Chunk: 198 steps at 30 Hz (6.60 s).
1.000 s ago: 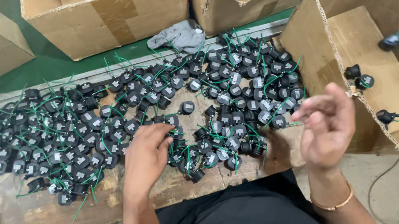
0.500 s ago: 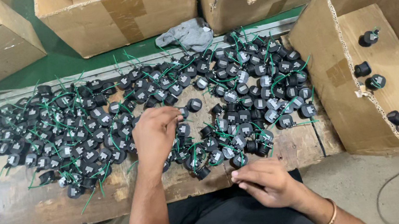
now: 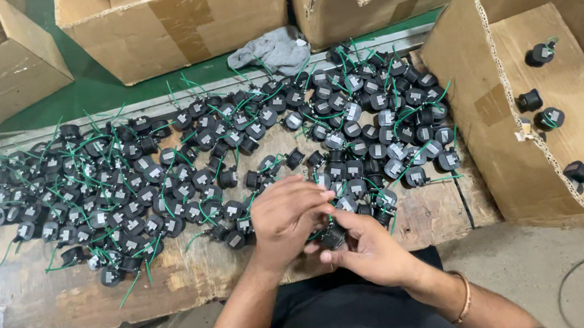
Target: The person picks up black power adapters with green cords from a workbench one at a time, manipulates and arranges the cords and bodies of the adapters with both hands, and places some adapters into an open cardboard box beside the pile.
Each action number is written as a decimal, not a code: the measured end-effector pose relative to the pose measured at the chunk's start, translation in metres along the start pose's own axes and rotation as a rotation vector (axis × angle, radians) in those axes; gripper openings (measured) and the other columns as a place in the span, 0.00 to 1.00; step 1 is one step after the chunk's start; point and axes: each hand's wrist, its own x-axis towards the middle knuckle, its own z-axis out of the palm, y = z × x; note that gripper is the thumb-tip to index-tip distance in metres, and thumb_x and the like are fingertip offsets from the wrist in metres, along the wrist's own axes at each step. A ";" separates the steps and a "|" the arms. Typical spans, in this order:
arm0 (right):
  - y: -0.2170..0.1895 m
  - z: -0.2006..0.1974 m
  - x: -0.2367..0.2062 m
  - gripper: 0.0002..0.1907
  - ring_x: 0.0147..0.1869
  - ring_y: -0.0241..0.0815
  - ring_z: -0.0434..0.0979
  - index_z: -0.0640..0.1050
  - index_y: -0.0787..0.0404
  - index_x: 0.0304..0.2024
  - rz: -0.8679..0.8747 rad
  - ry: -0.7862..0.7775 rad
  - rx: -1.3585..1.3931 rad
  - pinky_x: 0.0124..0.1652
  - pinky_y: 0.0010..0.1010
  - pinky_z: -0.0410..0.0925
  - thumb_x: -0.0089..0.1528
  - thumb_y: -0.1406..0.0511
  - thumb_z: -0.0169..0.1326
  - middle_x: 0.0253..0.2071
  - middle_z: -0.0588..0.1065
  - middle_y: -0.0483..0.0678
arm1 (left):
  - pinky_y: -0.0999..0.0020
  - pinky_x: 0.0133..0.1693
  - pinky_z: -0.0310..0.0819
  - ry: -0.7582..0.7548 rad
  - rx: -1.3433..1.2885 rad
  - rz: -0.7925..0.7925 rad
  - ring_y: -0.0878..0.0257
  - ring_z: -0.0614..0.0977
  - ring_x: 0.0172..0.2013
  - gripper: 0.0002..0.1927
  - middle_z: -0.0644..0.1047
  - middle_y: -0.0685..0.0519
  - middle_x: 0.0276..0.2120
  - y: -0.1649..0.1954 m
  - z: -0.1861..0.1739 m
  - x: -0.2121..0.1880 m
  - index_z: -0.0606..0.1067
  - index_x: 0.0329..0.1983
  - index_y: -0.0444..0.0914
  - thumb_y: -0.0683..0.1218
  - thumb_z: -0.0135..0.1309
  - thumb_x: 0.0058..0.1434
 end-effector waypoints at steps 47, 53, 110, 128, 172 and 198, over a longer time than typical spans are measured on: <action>0.010 -0.004 -0.013 0.31 0.55 0.46 0.81 0.72 0.61 0.62 -0.407 0.129 -0.643 0.57 0.35 0.72 0.55 0.77 0.57 0.65 0.68 0.56 | 0.66 0.44 0.81 0.131 0.123 -0.221 0.58 0.87 0.39 0.10 0.84 0.50 0.36 -0.036 -0.055 -0.002 0.82 0.41 0.37 0.34 0.58 0.59; 0.039 0.002 -0.009 0.25 0.49 0.43 0.80 0.74 0.61 0.54 -0.145 0.142 -0.505 0.51 0.32 0.72 0.56 0.68 0.67 0.47 0.78 0.51 | 0.64 0.42 0.83 -0.140 -0.061 0.026 0.56 0.87 0.37 0.10 0.83 0.50 0.34 0.010 -0.020 -0.018 0.80 0.38 0.37 0.40 0.68 0.54; 0.041 0.002 -0.010 0.16 0.37 0.36 0.78 0.81 0.64 0.42 -0.420 0.387 -0.669 0.32 0.23 0.71 0.51 0.72 0.70 0.46 0.73 0.49 | 0.61 0.49 0.83 0.037 -0.486 -0.413 0.56 0.87 0.45 0.09 0.85 0.50 0.40 0.024 0.007 -0.054 0.78 0.33 0.36 0.35 0.68 0.55; 0.028 -0.001 -0.013 0.19 0.49 0.40 0.77 0.70 0.60 0.34 -0.529 0.223 -0.467 0.43 0.29 0.77 0.57 0.67 0.71 0.46 0.69 0.49 | 0.68 0.35 0.79 0.091 0.313 -0.525 0.58 0.87 0.39 0.07 0.83 0.51 0.49 -0.013 -0.041 -0.013 0.83 0.35 0.38 0.35 0.62 0.54; 0.041 -0.006 -0.021 0.28 0.52 0.49 0.76 0.73 0.66 0.55 -0.289 0.139 0.271 0.43 0.41 0.78 0.62 0.55 0.66 0.50 0.71 0.54 | 0.55 0.54 0.74 0.121 0.475 -0.261 0.49 0.78 0.56 0.11 0.80 0.49 0.51 -0.006 -0.058 -0.028 0.82 0.36 0.40 0.35 0.63 0.49; 0.076 -0.007 -0.021 0.30 0.47 0.48 0.78 0.63 0.63 0.63 -0.137 0.221 0.631 0.35 0.41 0.77 0.60 0.71 0.58 0.53 0.70 0.54 | 0.59 0.53 0.79 -0.094 -0.100 -0.183 0.53 0.84 0.50 0.11 0.84 0.54 0.41 0.029 -0.008 -0.034 0.79 0.35 0.39 0.41 0.70 0.52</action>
